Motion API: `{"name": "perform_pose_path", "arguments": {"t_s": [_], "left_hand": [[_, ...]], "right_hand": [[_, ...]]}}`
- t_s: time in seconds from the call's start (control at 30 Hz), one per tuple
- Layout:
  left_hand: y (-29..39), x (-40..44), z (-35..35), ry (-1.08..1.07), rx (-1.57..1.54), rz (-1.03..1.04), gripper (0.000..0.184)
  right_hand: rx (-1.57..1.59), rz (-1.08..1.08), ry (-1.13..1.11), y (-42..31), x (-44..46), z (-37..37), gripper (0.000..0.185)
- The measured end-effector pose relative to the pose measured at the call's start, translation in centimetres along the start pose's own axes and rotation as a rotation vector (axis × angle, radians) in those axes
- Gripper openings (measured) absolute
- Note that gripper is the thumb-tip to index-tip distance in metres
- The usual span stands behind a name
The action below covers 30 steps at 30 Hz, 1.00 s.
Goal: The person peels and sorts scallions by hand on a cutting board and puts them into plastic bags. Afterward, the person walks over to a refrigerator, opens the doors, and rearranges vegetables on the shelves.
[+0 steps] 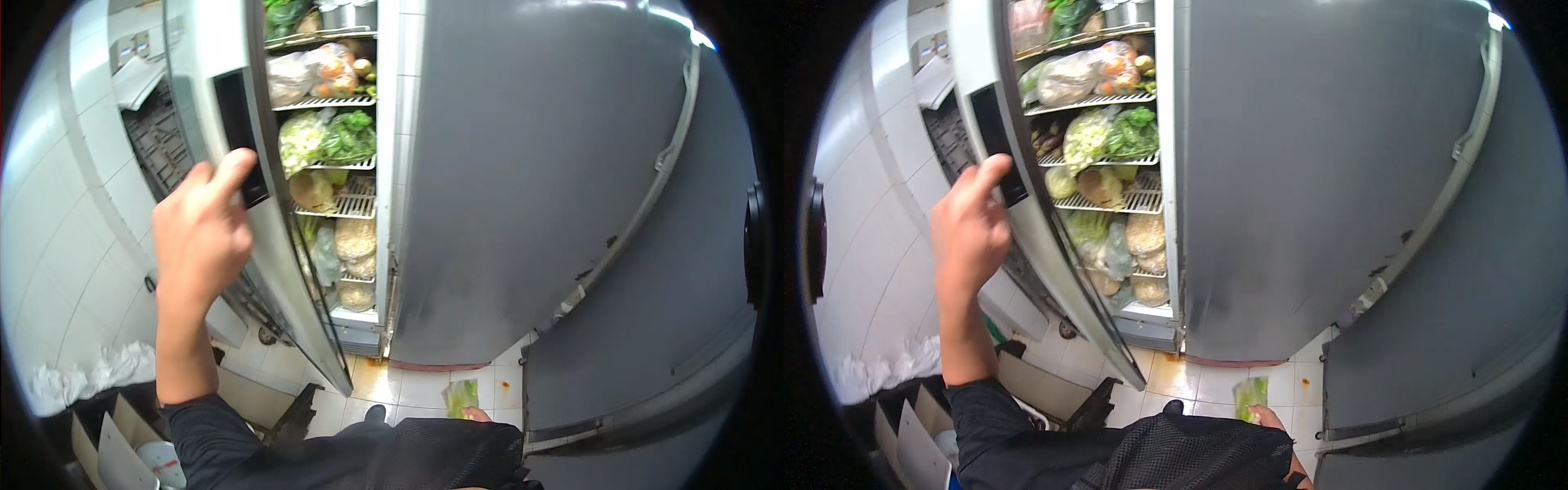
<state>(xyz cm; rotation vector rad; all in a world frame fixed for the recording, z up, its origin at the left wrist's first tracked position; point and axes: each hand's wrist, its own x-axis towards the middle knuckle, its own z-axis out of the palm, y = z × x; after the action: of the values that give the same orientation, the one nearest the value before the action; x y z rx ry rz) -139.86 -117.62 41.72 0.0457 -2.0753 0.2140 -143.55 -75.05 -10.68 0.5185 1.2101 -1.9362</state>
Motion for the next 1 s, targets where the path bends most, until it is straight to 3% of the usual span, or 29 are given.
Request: {"name": "perform_pose_path", "arguments": {"t_s": [0.07, 0.13, 0.17, 0.27, 0.33, 0.37, 0.4, 0.43, 0.5, 0.53, 0.6, 0.63, 0.67, 0.73, 0.77, 0.83, 0.9, 1.0], "left_hand": [[-1.5, -2.6, -2.3, 0.066, -0.135, -0.150, 0.047], [-3.5, -5.2, -3.8, 0.164, -0.224, -0.251, 0.050], [-4.2, -6.6, -4.3, 0.197, -0.329, -0.376, 0.049], [-5.3, -9.8, -4.8, 0.426, -0.474, -0.471, 0.048], [-3.9, -10.8, -2.9, 0.804, -0.274, -0.135, 0.047], [-2.4, -12.3, -2.2, 0.892, -0.355, -0.124, 0.044], [-1.5, -13.3, -0.5, 0.815, -0.690, 0.098, 0.038], [-0.4, -14.8, 1.9, 0.662, -0.813, -0.070, 0.036], [0.7, -17.2, 8.3, 0.153, -0.763, -0.461, 0.060], [1.1, -19.4, 12.5, -0.060, -1.123, -0.718, 0.081], [1.0, -21.1, 17.4, -0.233, -1.878, -1.110, 0.091], [0.8, -20.8, 17.9, -0.267, -1.879, -1.139, 0.092], [0.4, -20.5, 19.2, -0.235, -1.821, -1.176, 0.082], [-1.3, -20.8, 21.4, -0.235, -1.768, -1.228, 0.072], [-2.5, -20.7, 22.2, -0.274, -1.877, -1.223, 0.065], [-4.3, -20.5, 23.9, -0.346, -1.993, -1.247, 0.058], [-5.2, -21.1, 25.2, -0.460, -2.066, -1.331, 0.049], [-4.1, -21.5, 26.9, -0.450, -2.099, -1.298, 0.049]], "right_hand": [[0.031, 0.139, -0.132, -2.1, 0.9, 3.3, 0.027], [-0.193, 0.000, -0.215, -4.1, 2.2, 7.6, 0.042], [-0.208, 0.022, -0.236, -4.9, 3.0, 9.6, 0.042], [-0.440, -0.036, -0.342, -8.5, 3.9, 17.3, 0.055], [-0.503, -0.096, -0.409, -11.0, 2.7, 23.1, 0.059], [-0.527, -0.146, -0.463, -11.9, 2.9, 25.2, 0.060], [-0.519, -0.173, -0.501, -12.9, 3.0, 27.5, 0.061], [-0.512, -0.196, -0.535, -13.8, 2.9, 29.7, 0.062], [-0.601, -0.406, -0.599, -15.7, 1.7, 34.5, 0.070], [-0.599, -0.408, -0.592, -16.1, 1.0, 36.8, 0.070], [-0.664, -0.654, -0.720, -16.5, 0.2, 41.0, 0.082], [-0.805, -0.847, -0.706, -16.1, 1.7, 42.2, 0.095], [-0.878, -0.880, -0.647, -15.3, 1.8, 43.3, 0.098], [-1.150, -0.810, -0.412, -14.0, 1.0, 45.2, 0.107], [-1.143, -0.793, -0.391, -13.5, 1.7, 45.7, 0.107], [-1.299, -1.057, -0.320, -12.4, 3.3, 46.0, 0.109], [-1.237, -1.035, -0.315, -12.2, 4.8, 45.7, 0.114], [-1.079, -0.979, -0.256, -11.8, 5.6, 45.1, 0.115]]}}
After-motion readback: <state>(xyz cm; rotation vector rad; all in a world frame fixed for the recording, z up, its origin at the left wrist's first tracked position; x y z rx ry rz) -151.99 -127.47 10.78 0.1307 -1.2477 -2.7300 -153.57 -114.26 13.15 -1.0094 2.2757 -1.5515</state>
